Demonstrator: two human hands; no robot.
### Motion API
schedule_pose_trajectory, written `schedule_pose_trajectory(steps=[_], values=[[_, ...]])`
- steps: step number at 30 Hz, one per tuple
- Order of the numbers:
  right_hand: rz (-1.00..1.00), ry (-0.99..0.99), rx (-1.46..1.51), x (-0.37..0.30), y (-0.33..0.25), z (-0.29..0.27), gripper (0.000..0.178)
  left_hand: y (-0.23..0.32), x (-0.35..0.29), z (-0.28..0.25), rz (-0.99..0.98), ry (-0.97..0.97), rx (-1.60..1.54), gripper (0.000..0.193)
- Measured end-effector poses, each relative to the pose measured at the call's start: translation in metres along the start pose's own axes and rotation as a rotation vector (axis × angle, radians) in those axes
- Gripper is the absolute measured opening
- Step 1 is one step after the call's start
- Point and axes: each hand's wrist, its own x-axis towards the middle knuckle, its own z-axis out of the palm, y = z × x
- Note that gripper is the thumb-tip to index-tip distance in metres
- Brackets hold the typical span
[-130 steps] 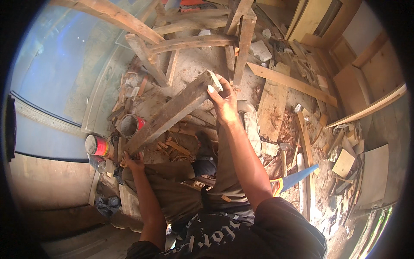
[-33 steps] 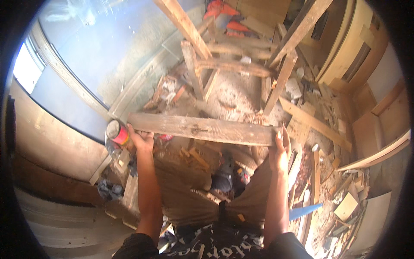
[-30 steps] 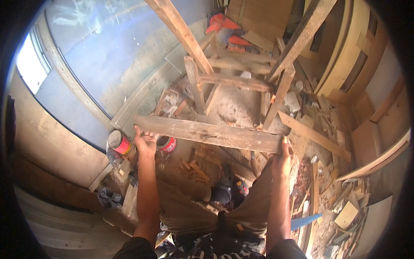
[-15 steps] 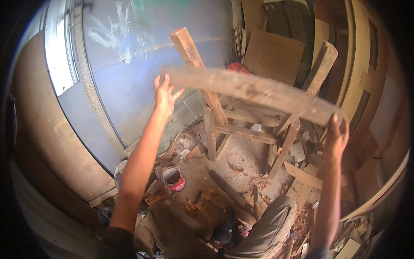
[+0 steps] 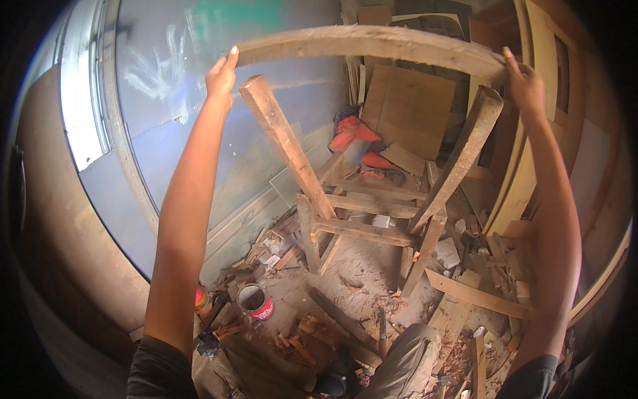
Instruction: The person sits on the floor and uses a chisel to carve and shape a small piece of wood, removing shavings. They then pick up a larger wooden frame and scrape its surface with the chisel.
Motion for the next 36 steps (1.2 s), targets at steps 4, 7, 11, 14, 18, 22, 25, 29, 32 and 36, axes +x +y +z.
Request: schedule_pose_trajectory(steps=[4,7,11,14,18,22,25,29,32,36], values=[[-0.097,0.091,0.05,-0.048,0.004,0.058,0.067,-0.053,0.019,-0.017,0.002,0.02,0.021,0.052],[-0.099,0.093,0.285,-0.048,0.017,0.055,0.066,-0.073,0.033,-0.012,-0.009,-0.013,-0.067,0.056],[-0.045,0.149,0.521,-0.064,0.021,0.064,0.067,-0.078,0.027,0.003,-0.098,0.019,-0.145,0.064],[0.068,0.14,0.669,-0.059,0.015,0.071,0.072,-0.086,0.037,0.001,-0.024,-0.019,-0.149,0.07],[0.214,0.248,0.749,-0.066,-0.01,0.076,0.081,-0.096,0.056,-0.004,0.074,-0.119,-0.191,0.073],[0.274,0.306,0.753,-0.064,-0.006,0.077,0.083,-0.086,0.043,0.0,-0.102,-0.133,-0.313,0.076],[0.305,0.273,0.756,-0.071,-0.013,0.072,0.088,-0.084,0.043,0.006,-0.101,-0.051,-0.299,0.077],[0.191,0.249,0.702,-0.058,0.016,0.072,0.089,-0.093,0.051,0.011,-0.098,0.048,-0.29,0.084],[0.21,0.127,0.84,-0.073,0.009,0.073,0.089,-0.125,0.077,0.0,0.01,0.139,-0.188,0.089],[0.23,0.013,1.006,-0.072,0.029,0.072,0.077,-0.143,0.101,-0.004,0.002,0.126,-0.261,0.09]])
